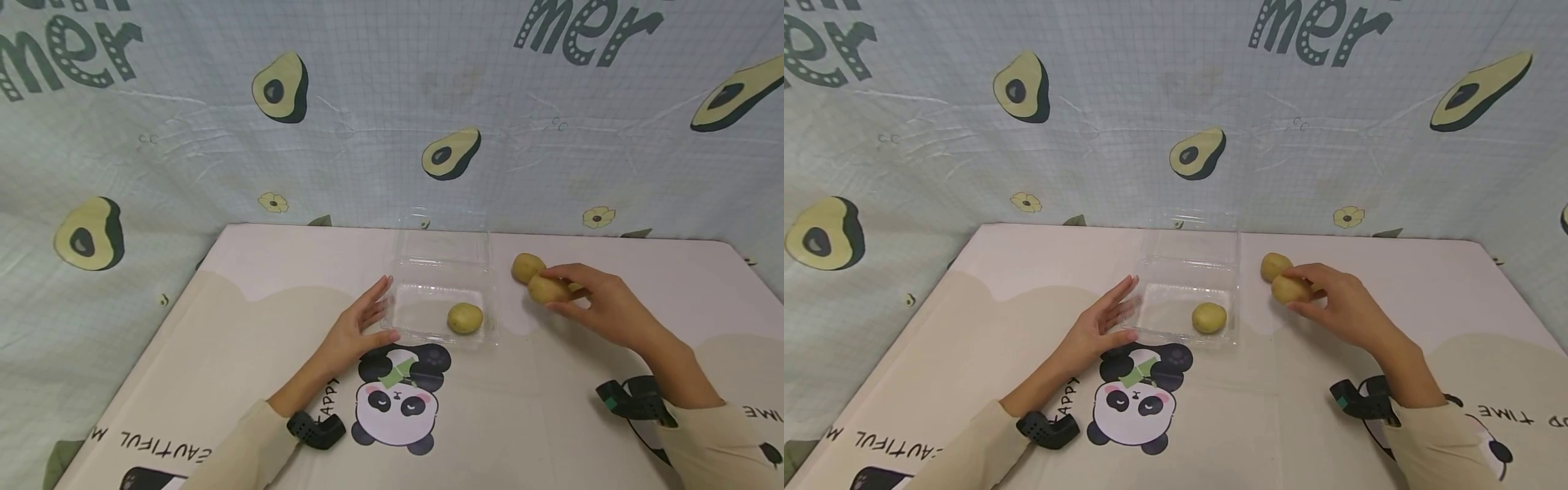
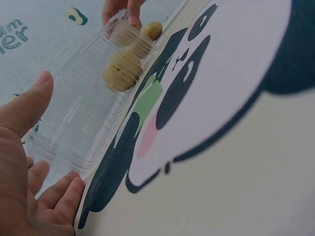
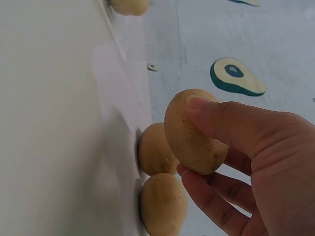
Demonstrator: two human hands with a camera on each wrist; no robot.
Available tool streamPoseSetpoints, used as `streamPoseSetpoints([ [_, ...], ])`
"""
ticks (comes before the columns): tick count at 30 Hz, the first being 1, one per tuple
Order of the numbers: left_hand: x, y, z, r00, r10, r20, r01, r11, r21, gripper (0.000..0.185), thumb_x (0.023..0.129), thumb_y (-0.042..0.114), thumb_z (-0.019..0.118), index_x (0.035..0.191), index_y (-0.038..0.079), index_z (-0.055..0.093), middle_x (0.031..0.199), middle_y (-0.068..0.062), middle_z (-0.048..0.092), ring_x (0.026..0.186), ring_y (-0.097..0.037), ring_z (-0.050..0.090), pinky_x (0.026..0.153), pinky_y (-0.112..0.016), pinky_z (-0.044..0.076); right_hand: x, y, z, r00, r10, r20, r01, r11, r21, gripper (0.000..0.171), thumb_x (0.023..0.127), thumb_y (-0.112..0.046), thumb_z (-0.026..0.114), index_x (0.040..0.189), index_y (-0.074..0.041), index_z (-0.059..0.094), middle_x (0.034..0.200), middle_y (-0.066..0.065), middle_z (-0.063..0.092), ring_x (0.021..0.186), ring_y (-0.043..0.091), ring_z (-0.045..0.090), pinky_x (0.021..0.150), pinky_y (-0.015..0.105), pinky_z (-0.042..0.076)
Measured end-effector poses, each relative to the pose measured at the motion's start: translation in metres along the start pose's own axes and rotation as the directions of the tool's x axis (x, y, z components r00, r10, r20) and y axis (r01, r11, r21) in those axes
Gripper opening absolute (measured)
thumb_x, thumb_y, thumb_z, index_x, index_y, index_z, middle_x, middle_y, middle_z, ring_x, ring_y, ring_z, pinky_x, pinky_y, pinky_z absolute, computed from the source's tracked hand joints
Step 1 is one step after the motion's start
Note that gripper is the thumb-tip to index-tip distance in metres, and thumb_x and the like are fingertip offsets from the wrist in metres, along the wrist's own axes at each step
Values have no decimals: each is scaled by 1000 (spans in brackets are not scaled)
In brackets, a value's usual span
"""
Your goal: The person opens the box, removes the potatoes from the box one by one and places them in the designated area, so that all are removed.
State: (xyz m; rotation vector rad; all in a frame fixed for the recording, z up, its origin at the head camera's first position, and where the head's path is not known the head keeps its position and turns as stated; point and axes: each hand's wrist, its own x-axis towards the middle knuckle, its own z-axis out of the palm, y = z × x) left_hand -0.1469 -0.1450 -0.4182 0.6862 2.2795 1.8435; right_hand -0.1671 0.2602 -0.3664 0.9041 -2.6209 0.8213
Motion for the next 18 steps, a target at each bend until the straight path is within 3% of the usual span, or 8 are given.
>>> streamPoseSetpoints([
  [18,0,0,-1,1000,-4,-2,4,1000,7,90,83,16,76,153,12,20,157,-2,23,137,-26,34,107,-29,33,-1,5,11,998,-60,17,60,998,-21,58,67,3,84,120,-8,62,116,6,62,87,8,59,68,13,52],
])
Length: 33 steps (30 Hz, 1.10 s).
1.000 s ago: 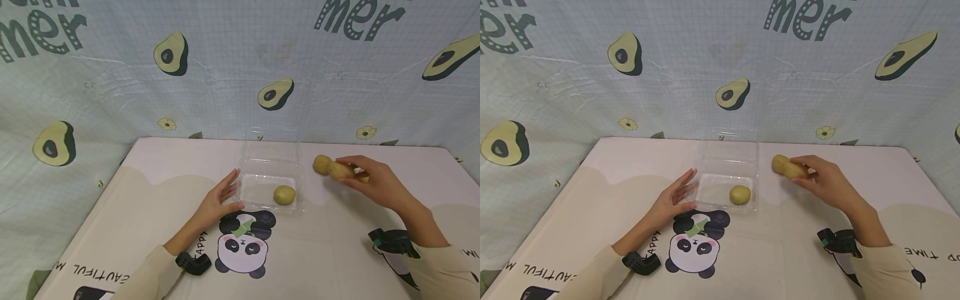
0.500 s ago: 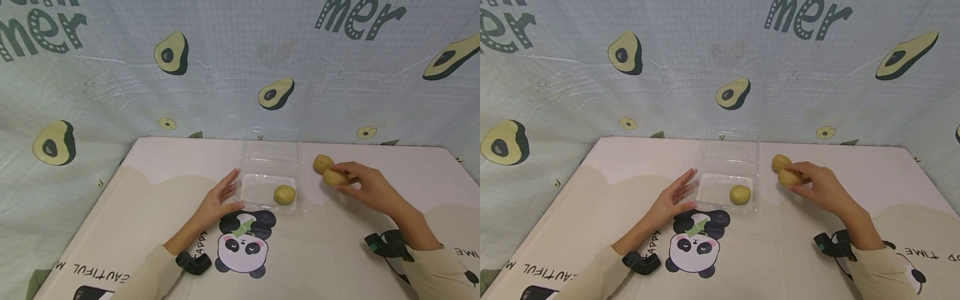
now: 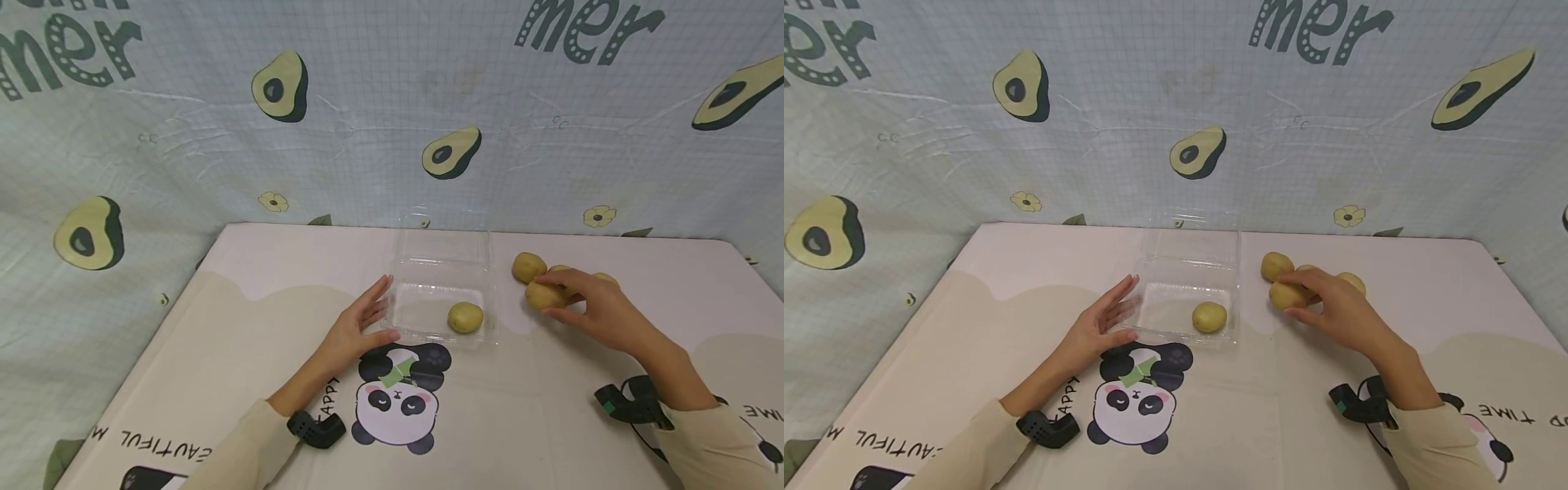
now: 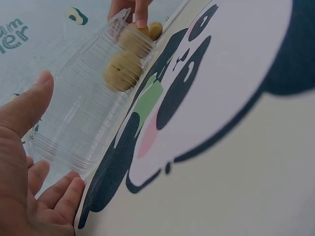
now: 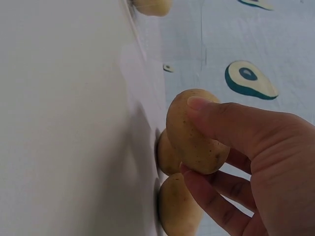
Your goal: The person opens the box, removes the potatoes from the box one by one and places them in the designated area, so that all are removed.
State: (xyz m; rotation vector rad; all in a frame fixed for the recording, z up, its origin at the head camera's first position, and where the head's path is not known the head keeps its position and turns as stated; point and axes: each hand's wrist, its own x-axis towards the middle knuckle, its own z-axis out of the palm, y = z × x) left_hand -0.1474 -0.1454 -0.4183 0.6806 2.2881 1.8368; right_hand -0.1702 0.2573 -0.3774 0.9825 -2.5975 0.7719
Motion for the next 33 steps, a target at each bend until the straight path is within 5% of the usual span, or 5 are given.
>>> streamPoseSetpoints([
  [33,0,-1,1,1000,-8,-2,8,1000,0,91,82,22,77,153,13,21,156,0,24,137,-25,34,107,-26,33,-3,-1,8,997,25,68,-23,999,-34,56,70,-1,83,121,-10,61,111,1,59,93,11,58,69,23,56],
])
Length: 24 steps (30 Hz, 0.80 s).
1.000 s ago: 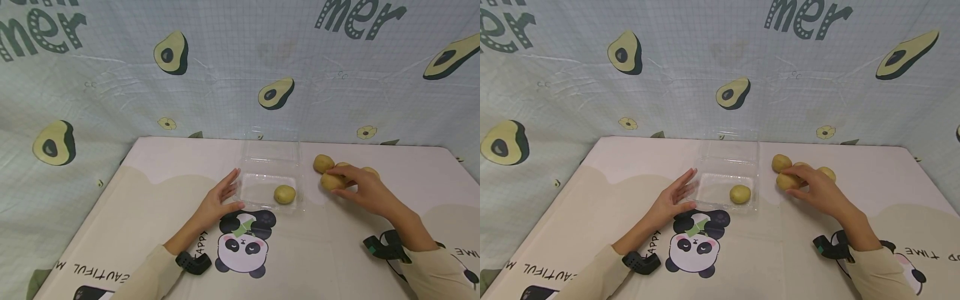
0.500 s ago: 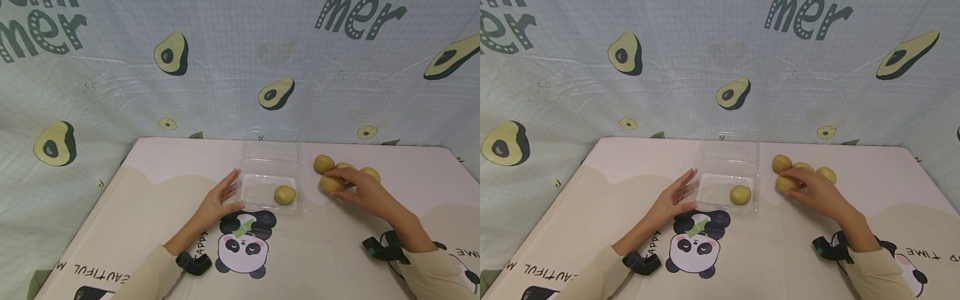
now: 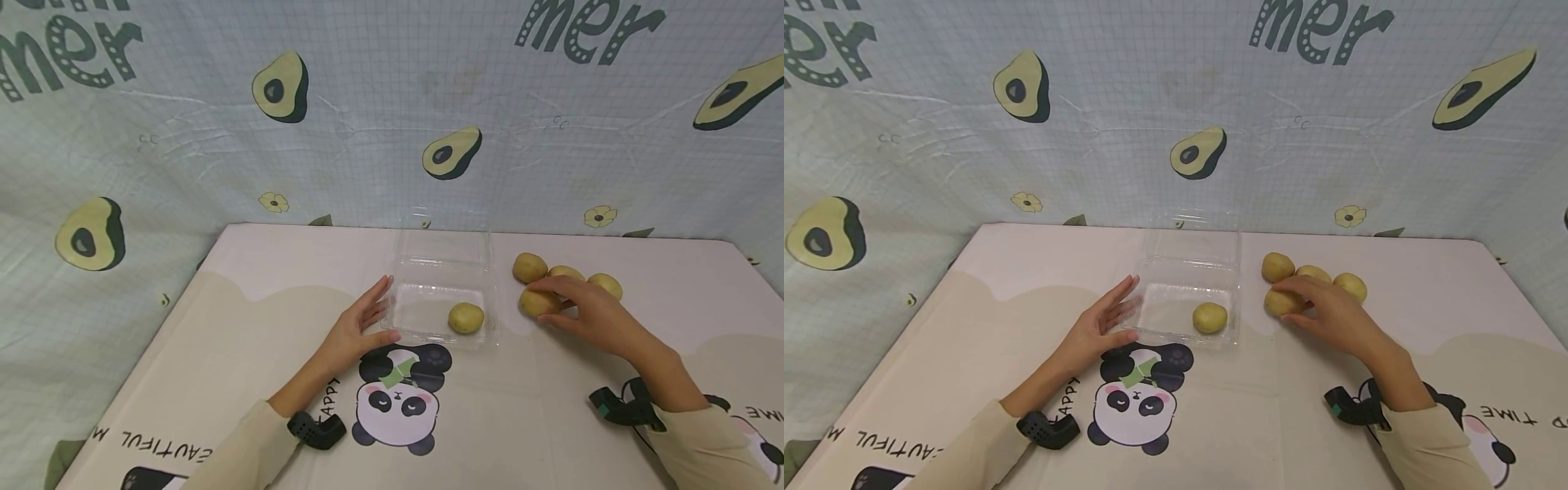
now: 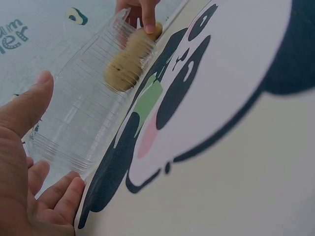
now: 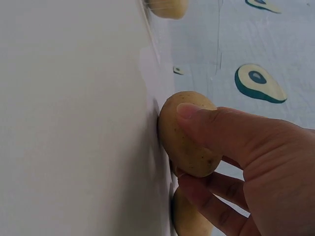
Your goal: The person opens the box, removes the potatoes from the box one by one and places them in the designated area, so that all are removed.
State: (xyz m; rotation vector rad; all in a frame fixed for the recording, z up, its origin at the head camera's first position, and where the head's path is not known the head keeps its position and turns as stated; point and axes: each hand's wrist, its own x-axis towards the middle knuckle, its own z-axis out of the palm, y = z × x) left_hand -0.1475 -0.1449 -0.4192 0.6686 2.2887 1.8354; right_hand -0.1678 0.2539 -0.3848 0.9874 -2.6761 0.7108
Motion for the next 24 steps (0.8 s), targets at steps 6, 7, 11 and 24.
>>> streamPoseSetpoints([
  [6,-1,1,0,1000,6,1,-6,1000,-4,91,82,20,77,154,13,21,156,-1,24,137,-26,34,107,-26,33,-1,1,0,1000,0,1,0,1000,-25,56,71,-3,83,122,-12,61,112,1,60,92,12,59,70,25,56],
  [7,-1,1,0,1000,8,1,-8,1000,-4,91,83,19,77,154,13,20,156,-2,24,137,-26,34,107,-26,33,0,1,0,1000,-4,-1,4,1000,-29,56,71,-4,83,122,-12,61,113,1,60,92,11,58,70,24,55],
  [11,-1,2,-1,1000,12,0,-12,1000,-3,91,83,19,77,154,12,20,156,-3,24,137,-27,34,108,-27,33,0,2,0,1000,-17,-12,17,998,-55,57,70,-5,84,122,-13,62,115,2,60,97,13,56,78,20,48],
  [24,0,0,0,1000,2,-3,-2,1000,2,91,82,19,77,153,14,21,156,0,24,137,-25,35,107,-25,33,1,1,-3,1000,-15,-22,14,998,-53,57,68,-3,84,121,-9,62,118,7,62,111,28,51,87,44,40],
])
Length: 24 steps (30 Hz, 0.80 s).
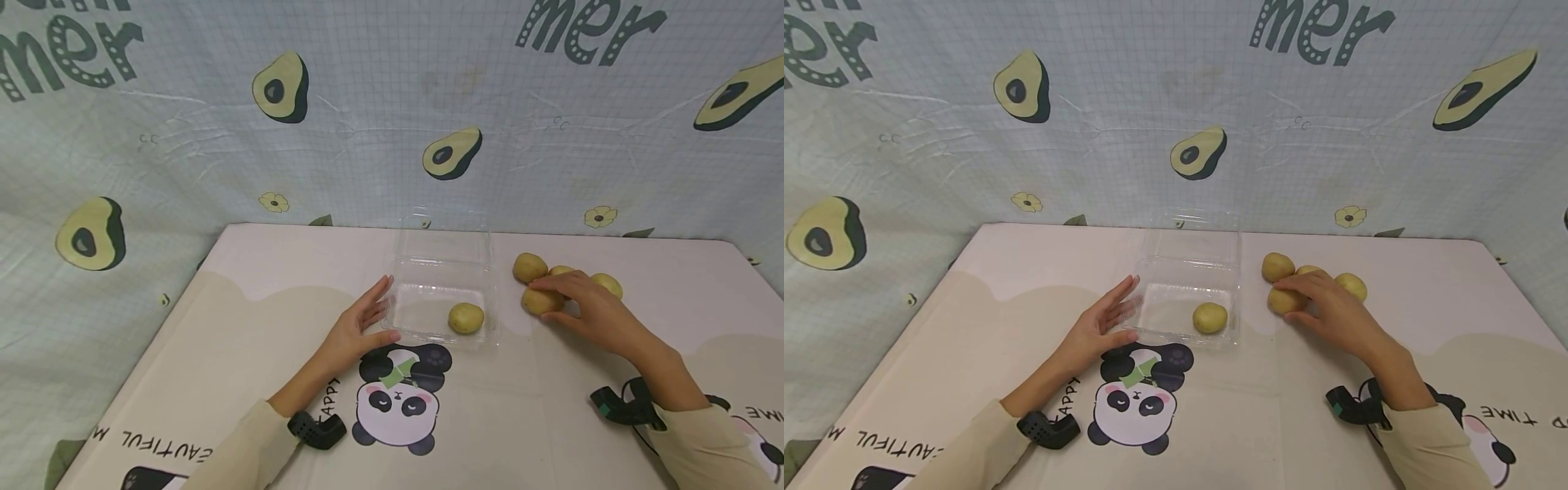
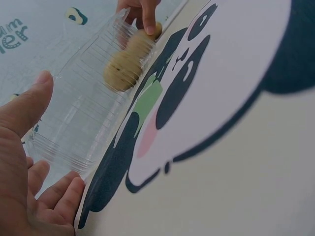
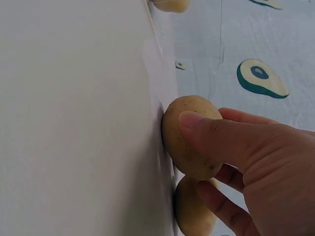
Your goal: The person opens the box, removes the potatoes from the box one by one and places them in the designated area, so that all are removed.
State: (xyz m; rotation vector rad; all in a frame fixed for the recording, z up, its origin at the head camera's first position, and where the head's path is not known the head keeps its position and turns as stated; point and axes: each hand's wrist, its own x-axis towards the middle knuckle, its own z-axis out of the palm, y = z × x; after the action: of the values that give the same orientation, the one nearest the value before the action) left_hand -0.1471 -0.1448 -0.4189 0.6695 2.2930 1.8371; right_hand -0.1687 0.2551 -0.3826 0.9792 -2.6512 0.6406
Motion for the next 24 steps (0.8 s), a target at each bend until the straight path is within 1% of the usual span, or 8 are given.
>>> streamPoseSetpoints([
  [2,0,0,0,1000,-1,0,1,1000,0,90,83,18,77,154,14,21,156,0,24,137,-25,34,107,-26,33,0,0,0,1000,3,-3,-3,1000,6,58,68,-2,84,121,-9,62,119,8,62,112,29,51,88,44,40],
  [5,0,2,0,1000,-2,1,2,1000,1,90,83,18,76,154,14,21,156,-1,23,137,-25,34,108,-27,33,0,0,0,1000,11,-11,-11,1000,15,58,68,-2,84,121,-9,63,118,8,62,111,28,51,88,40,39],
  [8,0,2,0,1000,-3,0,3,1000,4,90,83,18,76,154,14,20,156,-1,23,137,-26,34,108,-28,33,0,-1,-2,1000,16,-23,-15,1000,23,57,67,-1,84,119,-9,63,117,8,62,110,28,51,88,35,39],
  [13,0,1,0,1000,-7,-2,7,1000,3,90,83,16,76,154,15,21,156,1,24,137,-24,34,108,-27,33,1,0,-6,999,25,-42,-23,999,32,56,68,-1,83,120,-11,64,119,8,61,109,26,51,90,22,37],
  [18,0,0,0,1000,-12,-1,12,1000,4,91,82,19,77,154,15,21,156,2,24,137,-23,33,107,-26,33,3,-2,-8,998,11,-67,-10,1000,22,57,67,-1,84,120,-11,64,120,6,61,107,23,52,90,11,34],
  [24,0,0,0,1000,-13,-2,13,1000,10,90,83,20,77,154,16,21,156,2,24,137,-24,34,107,-26,33,9,-6,-10,994,-25,-105,30,999,45,57,66,3,83,119,-7,64,121,6,61,110,17,51,93,7,31],
])
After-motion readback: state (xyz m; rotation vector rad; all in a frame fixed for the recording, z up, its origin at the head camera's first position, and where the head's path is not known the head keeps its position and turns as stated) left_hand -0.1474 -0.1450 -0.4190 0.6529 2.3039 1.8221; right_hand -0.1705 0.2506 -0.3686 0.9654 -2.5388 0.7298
